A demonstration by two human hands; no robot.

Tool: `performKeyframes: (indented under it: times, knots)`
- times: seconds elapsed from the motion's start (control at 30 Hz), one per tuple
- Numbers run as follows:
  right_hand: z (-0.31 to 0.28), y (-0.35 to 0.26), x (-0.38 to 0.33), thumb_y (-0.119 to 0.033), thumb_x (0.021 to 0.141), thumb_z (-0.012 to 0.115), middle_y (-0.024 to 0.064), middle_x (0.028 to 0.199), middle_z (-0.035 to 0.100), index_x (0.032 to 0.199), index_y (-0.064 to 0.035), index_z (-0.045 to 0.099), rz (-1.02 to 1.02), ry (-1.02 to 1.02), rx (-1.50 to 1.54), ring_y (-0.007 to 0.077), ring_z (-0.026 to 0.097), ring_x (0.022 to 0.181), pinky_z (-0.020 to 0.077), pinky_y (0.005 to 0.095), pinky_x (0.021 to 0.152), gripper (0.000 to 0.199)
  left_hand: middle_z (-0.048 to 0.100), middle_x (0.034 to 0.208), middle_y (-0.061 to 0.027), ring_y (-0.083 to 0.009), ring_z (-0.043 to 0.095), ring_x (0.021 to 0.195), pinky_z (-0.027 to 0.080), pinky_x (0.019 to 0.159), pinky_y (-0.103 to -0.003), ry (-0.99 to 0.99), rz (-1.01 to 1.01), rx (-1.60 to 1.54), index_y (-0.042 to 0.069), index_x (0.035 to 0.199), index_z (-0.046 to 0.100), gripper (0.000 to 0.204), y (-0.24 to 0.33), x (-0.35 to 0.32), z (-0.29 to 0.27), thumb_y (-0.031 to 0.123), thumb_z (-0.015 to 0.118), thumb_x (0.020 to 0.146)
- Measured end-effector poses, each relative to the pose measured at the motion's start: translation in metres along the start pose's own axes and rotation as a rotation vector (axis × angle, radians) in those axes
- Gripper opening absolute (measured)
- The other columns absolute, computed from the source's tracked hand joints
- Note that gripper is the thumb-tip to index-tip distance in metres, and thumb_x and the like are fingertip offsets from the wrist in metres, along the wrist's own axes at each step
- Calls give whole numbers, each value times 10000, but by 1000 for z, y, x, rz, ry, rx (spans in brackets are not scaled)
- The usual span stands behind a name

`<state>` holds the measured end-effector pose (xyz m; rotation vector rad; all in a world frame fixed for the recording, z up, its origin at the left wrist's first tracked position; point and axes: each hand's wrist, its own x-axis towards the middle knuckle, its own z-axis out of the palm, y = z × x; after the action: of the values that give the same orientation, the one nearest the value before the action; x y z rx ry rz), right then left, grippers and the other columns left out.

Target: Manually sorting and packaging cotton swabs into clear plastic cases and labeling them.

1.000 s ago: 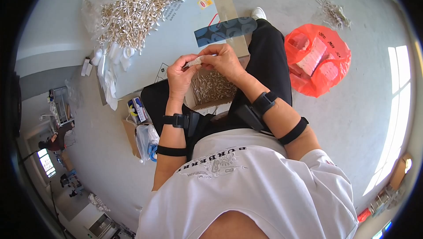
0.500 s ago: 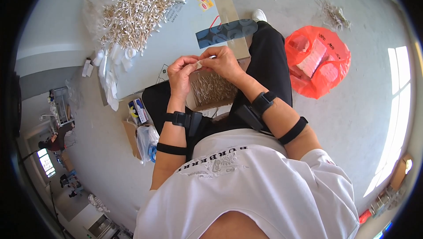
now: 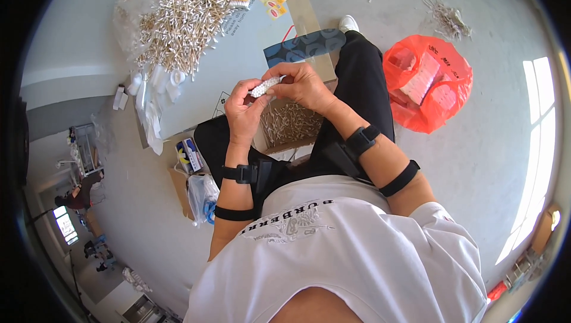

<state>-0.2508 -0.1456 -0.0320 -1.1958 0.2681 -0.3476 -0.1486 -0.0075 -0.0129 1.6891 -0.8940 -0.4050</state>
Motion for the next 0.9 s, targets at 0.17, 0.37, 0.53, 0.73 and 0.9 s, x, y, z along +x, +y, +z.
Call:
performKeyframes:
  times: [0.17, 0.37, 0.53, 0.73, 0.9]
  knots:
    - [0, -11, -5, 10, 809, 687, -23, 778, 611, 997, -18, 675, -35, -39, -57, 20, 512, 663, 419, 187, 574, 191, 628, 931, -86, -198, 616, 751, 500, 648, -274, 0, 212, 183, 15, 959, 640, 270, 21, 4, -4, -51, 723, 711]
    - [7, -25, -9, 4, 767, 689, 5, 756, 581, 999, -25, 661, -189, -10, -291, 58, 482, 626, 411, 229, 559, 235, 636, 917, -90, -205, 626, 763, 507, 655, -285, 16, 240, 220, 12, 944, 648, 260, 35, 6, -7, -75, 707, 706]
    - [12, -35, -14, 20, 770, 661, 2, 803, 564, 980, -18, 644, -226, -5, -392, 54, 470, 665, 402, 204, 603, 214, 641, 889, -95, -228, 632, 758, 509, 647, -292, 5, 280, 244, 11, 927, 646, 263, 34, 5, -11, -88, 703, 690]
    - [13, -33, -14, 12, 794, 637, 3, 786, 561, 961, -11, 635, -307, 18, -505, 55, 489, 665, 415, 212, 592, 169, 639, 852, -86, -206, 624, 726, 499, 624, -284, -1, 232, 203, 12, 909, 641, 230, 41, 8, -9, -87, 699, 710]
    - [13, -32, -9, -49, 858, 647, -20, 756, 564, 965, 12, 628, -110, 2, -342, 48, 526, 683, 433, 205, 608, 125, 634, 835, -23, -105, 565, 732, 461, 665, -233, -90, 94, 148, 9, 926, 641, 150, 36, 13, -22, -9, 698, 788]
